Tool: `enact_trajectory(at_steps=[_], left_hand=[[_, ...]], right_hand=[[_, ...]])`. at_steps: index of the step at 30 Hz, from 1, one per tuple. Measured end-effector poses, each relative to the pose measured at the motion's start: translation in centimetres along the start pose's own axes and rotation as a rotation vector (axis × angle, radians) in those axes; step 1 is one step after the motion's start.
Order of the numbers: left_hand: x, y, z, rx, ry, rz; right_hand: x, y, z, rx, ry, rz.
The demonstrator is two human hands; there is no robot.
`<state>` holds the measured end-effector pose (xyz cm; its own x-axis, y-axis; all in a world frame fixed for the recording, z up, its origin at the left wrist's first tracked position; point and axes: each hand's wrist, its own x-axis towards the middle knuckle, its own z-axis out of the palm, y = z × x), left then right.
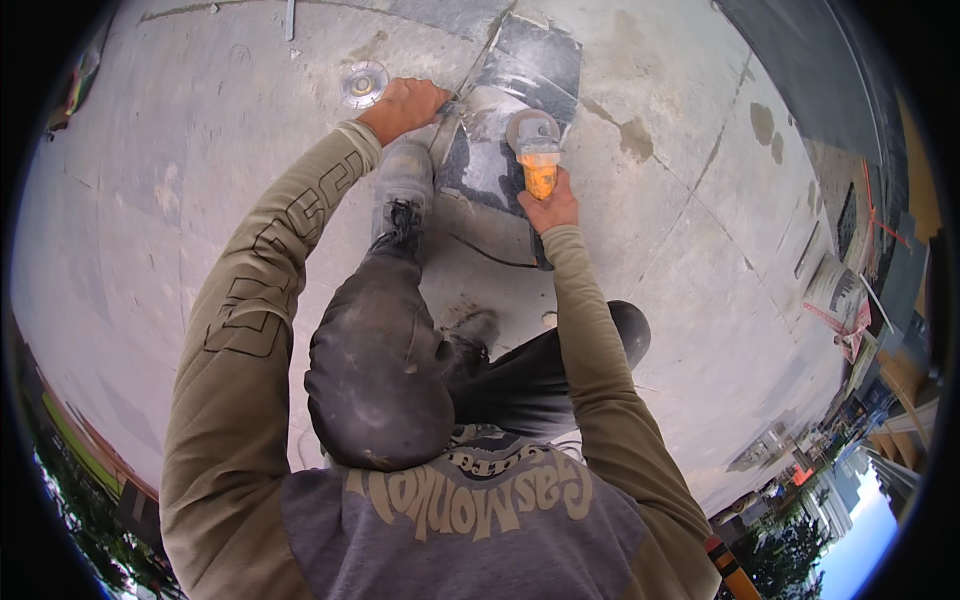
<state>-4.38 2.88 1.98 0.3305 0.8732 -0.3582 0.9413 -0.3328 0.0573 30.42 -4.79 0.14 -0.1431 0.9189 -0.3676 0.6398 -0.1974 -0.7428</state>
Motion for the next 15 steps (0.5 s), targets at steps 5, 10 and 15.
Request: enact_trajectory(at_steps=[5, 10, 15], left_hand=[[0.5, 0.1, -0.6, 0.034, -0.029, 0.005], [0.5, 0.1, -0.5, 0.043, -0.037, 0.003], [0.5, -0.3, -0.5, 0.040, -0.053, -0.004]], right_hand=[[-0.9, -1.9, 0.9, -0.203, -0.090, -0.027], [-0.4, -1.9, 1.0, 0.035, 0.007, 0.006], [-0.9, -2.7, 0.6, -0.109, -0.078, -0.031]])
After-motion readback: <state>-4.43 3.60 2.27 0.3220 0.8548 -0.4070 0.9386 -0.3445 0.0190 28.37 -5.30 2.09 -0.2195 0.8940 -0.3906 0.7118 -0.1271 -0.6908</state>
